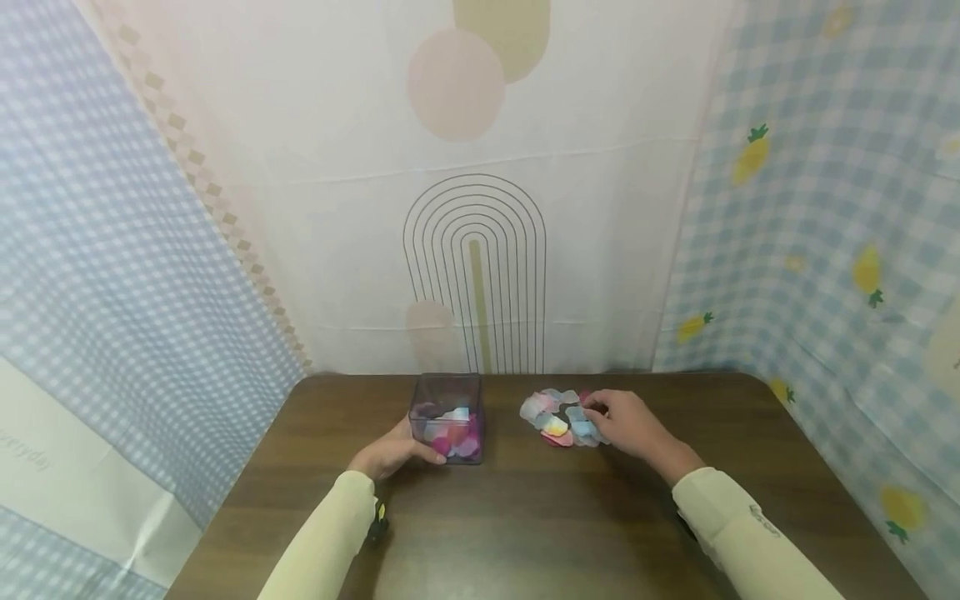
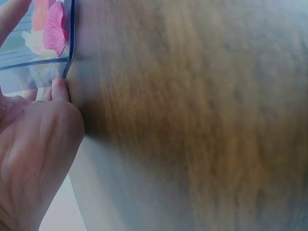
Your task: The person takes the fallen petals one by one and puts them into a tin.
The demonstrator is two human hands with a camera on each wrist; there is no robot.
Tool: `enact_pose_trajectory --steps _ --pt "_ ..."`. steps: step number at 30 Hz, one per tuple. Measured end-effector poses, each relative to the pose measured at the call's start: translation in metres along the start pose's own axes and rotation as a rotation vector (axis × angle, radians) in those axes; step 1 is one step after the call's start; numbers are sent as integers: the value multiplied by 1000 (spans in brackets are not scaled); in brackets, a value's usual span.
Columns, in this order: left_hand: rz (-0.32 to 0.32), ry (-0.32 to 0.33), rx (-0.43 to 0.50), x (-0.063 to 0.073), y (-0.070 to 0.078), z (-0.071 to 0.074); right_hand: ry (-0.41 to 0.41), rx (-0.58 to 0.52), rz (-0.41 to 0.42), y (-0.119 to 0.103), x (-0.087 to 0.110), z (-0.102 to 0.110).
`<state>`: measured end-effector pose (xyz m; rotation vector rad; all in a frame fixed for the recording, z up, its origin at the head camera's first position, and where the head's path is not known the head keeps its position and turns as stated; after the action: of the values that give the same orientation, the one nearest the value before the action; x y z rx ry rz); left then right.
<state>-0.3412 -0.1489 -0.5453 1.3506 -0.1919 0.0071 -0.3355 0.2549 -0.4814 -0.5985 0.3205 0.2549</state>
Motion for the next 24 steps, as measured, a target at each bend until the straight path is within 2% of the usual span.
enact_pose_trajectory --steps 6,14,20,24 --pt "-4 -1 -4 -2 -3 0 -16 13 39 -2 5 -5" --pt "-12 -17 9 -3 -2 -1 -60 144 238 -18 12 -23" --pt "-6 -28 -1 0 0 -1 -157 210 264 -31 14 -37" --pt "8 -21 7 -1 2 0 -170 270 303 -39 11 -40"
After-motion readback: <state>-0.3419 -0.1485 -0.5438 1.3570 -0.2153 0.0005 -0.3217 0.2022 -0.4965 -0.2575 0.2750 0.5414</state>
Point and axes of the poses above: each hand's wrist, its own x-axis away from the middle knuckle, its own z-axis out of the back of the hand, y = z × x, the point moved 4 cm from there along -x, towards the middle knuckle, and after that the axes turned 14 degrees about y, right-handed, at the moved point
